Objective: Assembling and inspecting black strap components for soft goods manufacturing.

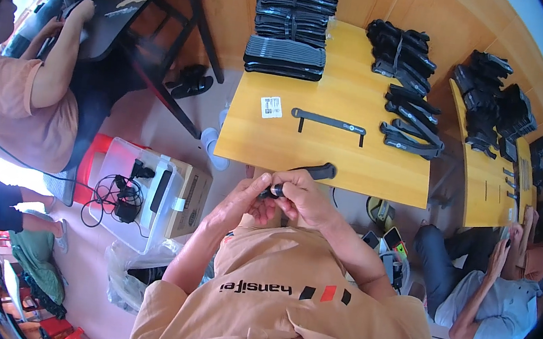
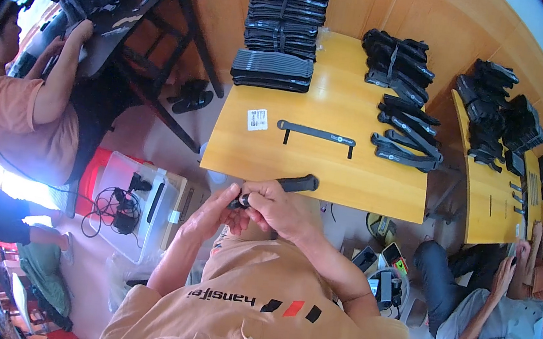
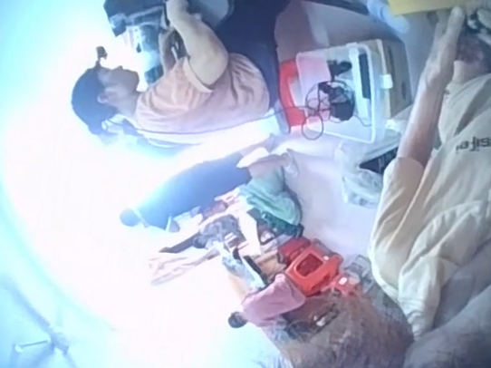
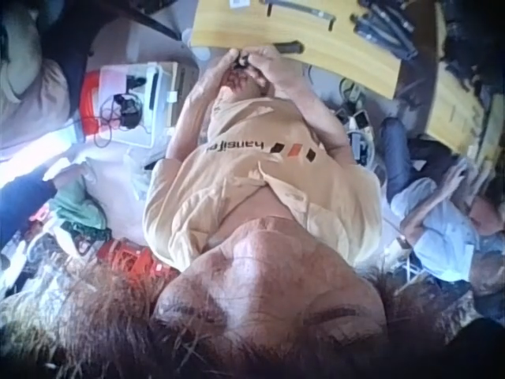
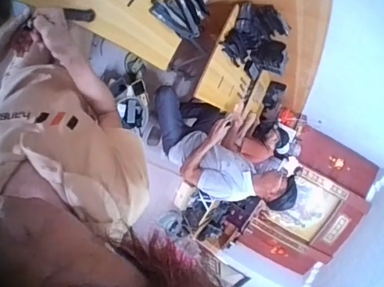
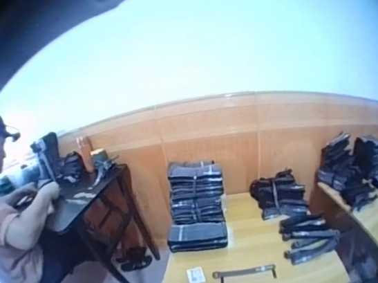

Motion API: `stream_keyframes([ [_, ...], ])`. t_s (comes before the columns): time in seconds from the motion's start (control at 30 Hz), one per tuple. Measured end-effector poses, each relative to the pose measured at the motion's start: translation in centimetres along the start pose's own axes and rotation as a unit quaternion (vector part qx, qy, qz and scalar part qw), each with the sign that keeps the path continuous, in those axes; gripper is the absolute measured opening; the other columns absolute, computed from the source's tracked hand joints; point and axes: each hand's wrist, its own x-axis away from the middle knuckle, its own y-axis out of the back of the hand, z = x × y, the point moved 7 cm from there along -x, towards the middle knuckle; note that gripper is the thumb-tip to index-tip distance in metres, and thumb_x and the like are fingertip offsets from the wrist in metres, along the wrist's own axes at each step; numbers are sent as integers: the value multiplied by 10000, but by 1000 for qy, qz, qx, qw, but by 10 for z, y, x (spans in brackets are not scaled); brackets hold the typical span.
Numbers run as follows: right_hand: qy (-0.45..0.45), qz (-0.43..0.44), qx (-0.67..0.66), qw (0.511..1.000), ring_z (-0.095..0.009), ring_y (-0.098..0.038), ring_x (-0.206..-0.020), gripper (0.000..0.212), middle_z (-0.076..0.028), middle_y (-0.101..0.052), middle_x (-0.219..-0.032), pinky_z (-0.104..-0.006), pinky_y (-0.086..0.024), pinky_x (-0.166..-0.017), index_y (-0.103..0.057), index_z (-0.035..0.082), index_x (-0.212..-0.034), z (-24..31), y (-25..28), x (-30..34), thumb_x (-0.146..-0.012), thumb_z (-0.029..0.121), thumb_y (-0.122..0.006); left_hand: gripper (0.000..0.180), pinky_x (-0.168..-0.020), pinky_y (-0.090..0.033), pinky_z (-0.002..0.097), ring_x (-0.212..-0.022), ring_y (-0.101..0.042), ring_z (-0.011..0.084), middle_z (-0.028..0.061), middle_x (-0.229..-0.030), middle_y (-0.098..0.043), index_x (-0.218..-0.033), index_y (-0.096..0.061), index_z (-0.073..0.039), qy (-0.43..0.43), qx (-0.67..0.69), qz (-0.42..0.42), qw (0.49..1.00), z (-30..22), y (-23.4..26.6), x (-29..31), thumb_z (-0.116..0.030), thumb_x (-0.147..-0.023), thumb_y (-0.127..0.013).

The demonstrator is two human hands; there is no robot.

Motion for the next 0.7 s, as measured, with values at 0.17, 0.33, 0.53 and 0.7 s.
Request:
stream_keyframes([
  [0.17, -10, 40, -74, 996, -42, -389, -363, 264, 1, -460, -516, -181, -298, -321, -481, 52, -680, -5, -6, 3, -892, 206, -451, 484, -440, -381, 207, -486, -489, 103, 37, -598, -526, -763, -547, -45, -1, -16, -2, 1000, 7, 4, 13, -489, -914, -429],
  [0.33, -28, 18, -231, 972, -74, -410, -331, 322, -20, -462, -504, -215, -359, -296, -440, 73, -644, -8, -14, 8, -882, 274, -524, 467, -401, -313, 209, -448, -422, 89, 24, -554, -476, -761, -538, -36, -48, 7, 10, 999, 4, -6, 24, -465, -916, -437],
  [0.53, -16, -39, -229, 973, -89, -396, -361, 300, -15, -468, -549, -224, -361, -333, -462, 80, -731, -1, -3, 22, -921, 310, -427, 405, -359, -252, 215, -396, -358, 75, 8, -504, -422, -753, -533, -31, -19, 21, -3, 1000, 1, -15, 20, -395, -912, -455],
  [0.7, 76, -201, -470, 856, -53, -368, -426, 277, 22, -434, -610, -198, -340, -349, -529, 86, -907, -7, 63, 48, -934, 347, -440, 378, -354, -232, 213, -373, -328, 67, -1, -476, -402, -670, -510, -43, 2, 85, 15, 996, 12, -3, 16, -346, -894, -476],
])
